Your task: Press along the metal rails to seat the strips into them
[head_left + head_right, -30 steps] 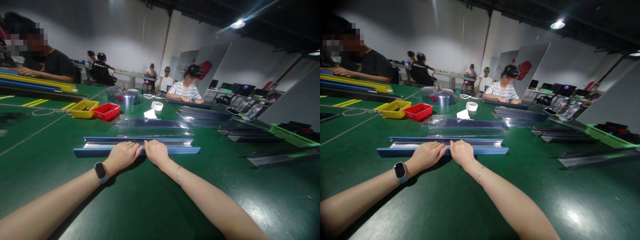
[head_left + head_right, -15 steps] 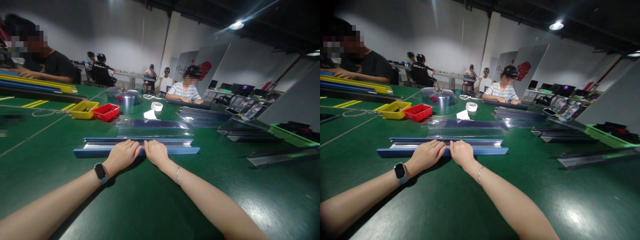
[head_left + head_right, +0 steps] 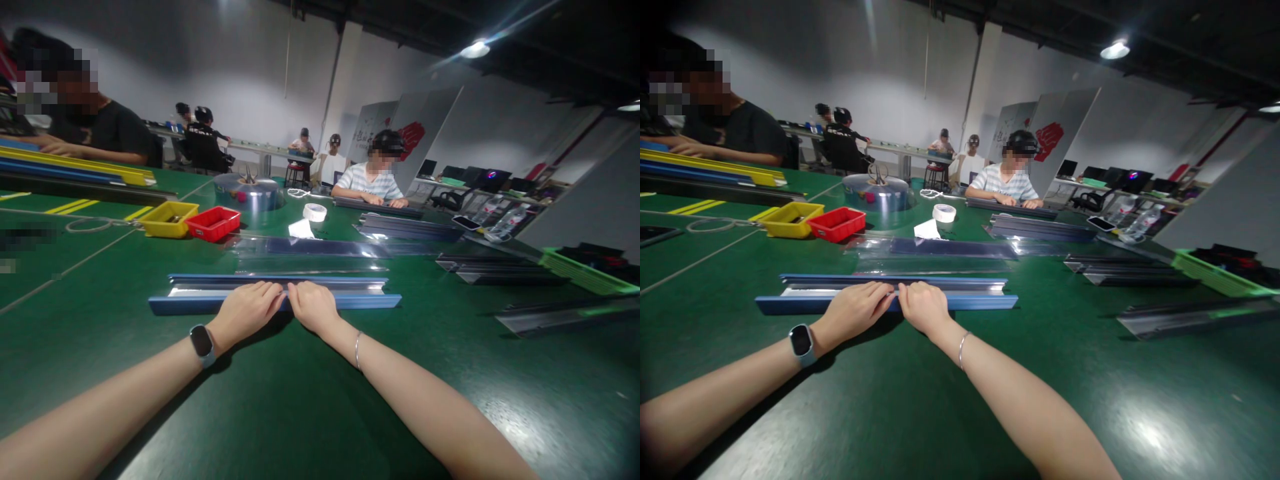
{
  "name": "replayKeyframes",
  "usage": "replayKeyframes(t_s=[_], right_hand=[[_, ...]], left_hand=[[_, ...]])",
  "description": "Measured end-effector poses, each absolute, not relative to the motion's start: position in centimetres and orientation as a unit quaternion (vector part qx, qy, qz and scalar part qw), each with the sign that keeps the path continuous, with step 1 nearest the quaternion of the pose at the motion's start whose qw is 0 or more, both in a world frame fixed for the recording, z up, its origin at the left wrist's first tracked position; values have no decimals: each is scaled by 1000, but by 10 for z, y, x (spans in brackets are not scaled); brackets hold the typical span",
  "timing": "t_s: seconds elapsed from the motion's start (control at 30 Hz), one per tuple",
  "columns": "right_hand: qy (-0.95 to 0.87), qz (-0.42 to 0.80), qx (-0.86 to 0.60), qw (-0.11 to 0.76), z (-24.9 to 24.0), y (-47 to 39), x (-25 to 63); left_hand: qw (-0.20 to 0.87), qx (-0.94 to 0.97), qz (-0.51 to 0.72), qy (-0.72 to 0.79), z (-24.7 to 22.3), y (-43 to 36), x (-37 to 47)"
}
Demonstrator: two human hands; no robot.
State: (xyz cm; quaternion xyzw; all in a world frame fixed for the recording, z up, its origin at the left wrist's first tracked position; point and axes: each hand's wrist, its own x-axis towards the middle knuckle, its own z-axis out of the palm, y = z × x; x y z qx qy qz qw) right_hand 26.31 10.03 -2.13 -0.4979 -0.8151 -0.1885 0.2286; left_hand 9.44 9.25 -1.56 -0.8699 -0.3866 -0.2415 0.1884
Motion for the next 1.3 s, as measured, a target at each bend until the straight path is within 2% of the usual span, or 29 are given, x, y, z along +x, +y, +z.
replayKeyframes(t_s=[0.3, 1.13, 1.3], right_hand=[[-814, -186, -493, 246, -21, 100, 262], [-825, -180, -514, 152, -17, 105, 258], [-819, -179, -519, 169, -19, 106, 258]], left_hand=[[202, -878, -224, -373, -19, 96, 92], [211, -869, -232, -383, -18, 96, 95], [203, -871, -219, -391, -18, 96, 95]])
